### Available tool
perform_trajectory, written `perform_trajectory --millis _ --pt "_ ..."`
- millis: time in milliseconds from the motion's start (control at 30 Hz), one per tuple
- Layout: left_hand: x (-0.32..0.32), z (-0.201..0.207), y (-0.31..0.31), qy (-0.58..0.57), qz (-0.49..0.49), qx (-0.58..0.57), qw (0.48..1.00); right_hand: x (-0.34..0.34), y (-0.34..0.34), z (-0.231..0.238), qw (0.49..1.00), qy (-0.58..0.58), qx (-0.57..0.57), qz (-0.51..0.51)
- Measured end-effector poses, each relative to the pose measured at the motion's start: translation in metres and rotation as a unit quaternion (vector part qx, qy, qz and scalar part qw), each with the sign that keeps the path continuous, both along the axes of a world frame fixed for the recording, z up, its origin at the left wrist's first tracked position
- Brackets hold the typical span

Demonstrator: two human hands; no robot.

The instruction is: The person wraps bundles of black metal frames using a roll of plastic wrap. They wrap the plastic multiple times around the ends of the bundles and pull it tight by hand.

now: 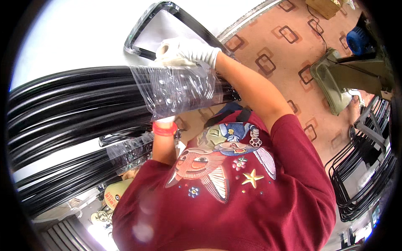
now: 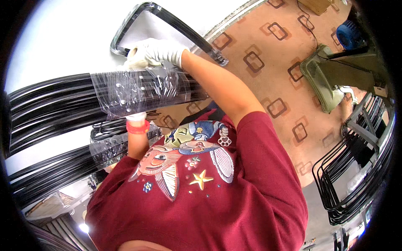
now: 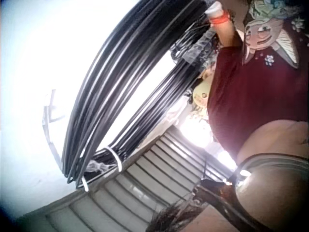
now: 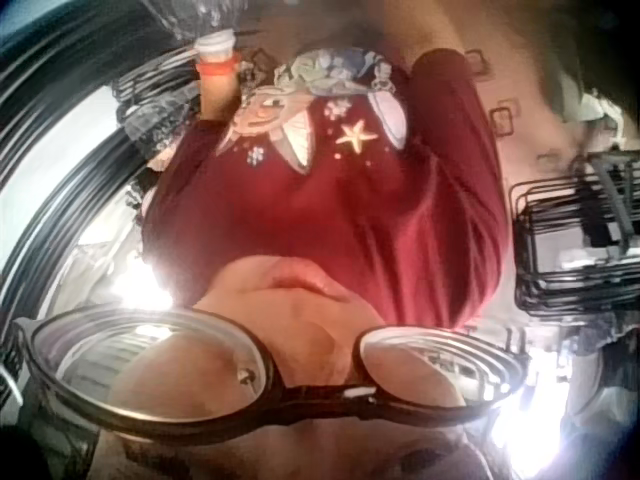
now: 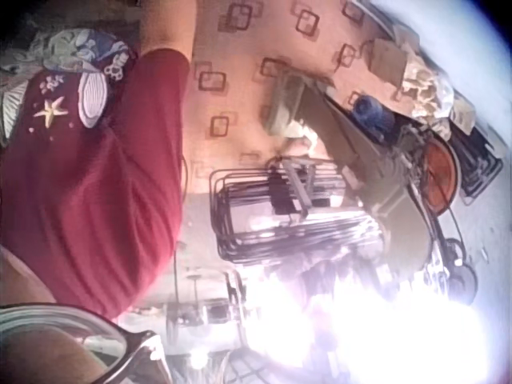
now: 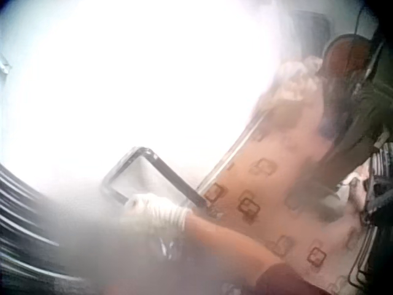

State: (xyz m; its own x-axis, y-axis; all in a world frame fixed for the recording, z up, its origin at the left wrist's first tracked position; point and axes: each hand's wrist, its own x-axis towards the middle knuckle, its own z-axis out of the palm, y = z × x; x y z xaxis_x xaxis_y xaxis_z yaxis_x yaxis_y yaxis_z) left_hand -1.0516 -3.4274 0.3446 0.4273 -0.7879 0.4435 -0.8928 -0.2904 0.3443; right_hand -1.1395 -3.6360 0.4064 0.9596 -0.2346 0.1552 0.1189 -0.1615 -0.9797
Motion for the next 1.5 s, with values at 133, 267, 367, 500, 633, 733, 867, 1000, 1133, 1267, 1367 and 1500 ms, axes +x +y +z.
perform_trajectory --millis 133,267,367,500,633,733,867,1000,1133,1267,1367,1500 --pt "0.005 -0.046 0.038 -0.256 0.077 0.135 0.954 0.019 0.022 -0.019 0.997 -0.029 -0.075 0.004" --pt "0.021 -0.1 0.049 -0.512 0.144 0.271 0.803 0.018 0.031 -0.03 0.994 -0.052 0.052 0.076" --pt "0.017 -0.109 0.034 -0.28 0.24 0.205 0.906 0.016 0.032 -0.034 0.92 -0.017 0.361 0.153" --pt "0.026 -0.083 0.037 -0.066 0.131 0.081 0.986 0.023 0.03 -0.061 0.957 -0.044 0.261 0.116" --pt "0.006 -0.057 0.064 0.257 0.038 0.002 0.966 -0.021 0.02 -0.059 0.986 0.036 0.12 -0.11" --pt "-0.047 -0.032 0.072 0.232 -0.064 0.035 0.97 -0.067 0.024 -0.078 0.966 0.092 0.182 -0.16" --pt "-0.095 -0.028 0.062 0.335 -0.041 -0.072 0.939 -0.135 0.066 -0.105 0.941 0.063 0.249 -0.222" --pt "-0.095 -0.015 0.052 0.294 -0.125 0.009 0.948 -0.152 0.105 -0.073 0.961 -0.001 0.259 -0.102" --pt "-0.12 -0.002 0.035 0.426 -0.182 -0.037 0.885 -0.159 0.118 -0.067 0.994 -0.053 0.025 -0.096" --pt "-0.126 0.017 0.031 0.384 -0.186 0.085 0.9 -0.165 0.122 -0.044 0.97 -0.091 -0.078 -0.213" --pt "-0.136 0.026 0.028 0.35 -0.216 0.144 0.9 -0.184 0.11 -0.036 0.972 -0.103 -0.087 -0.192" --pt "-0.15 0.043 0.027 0.279 -0.232 0.237 0.901 -0.198 0.094 -0.022 0.973 -0.021 -0.151 -0.172"
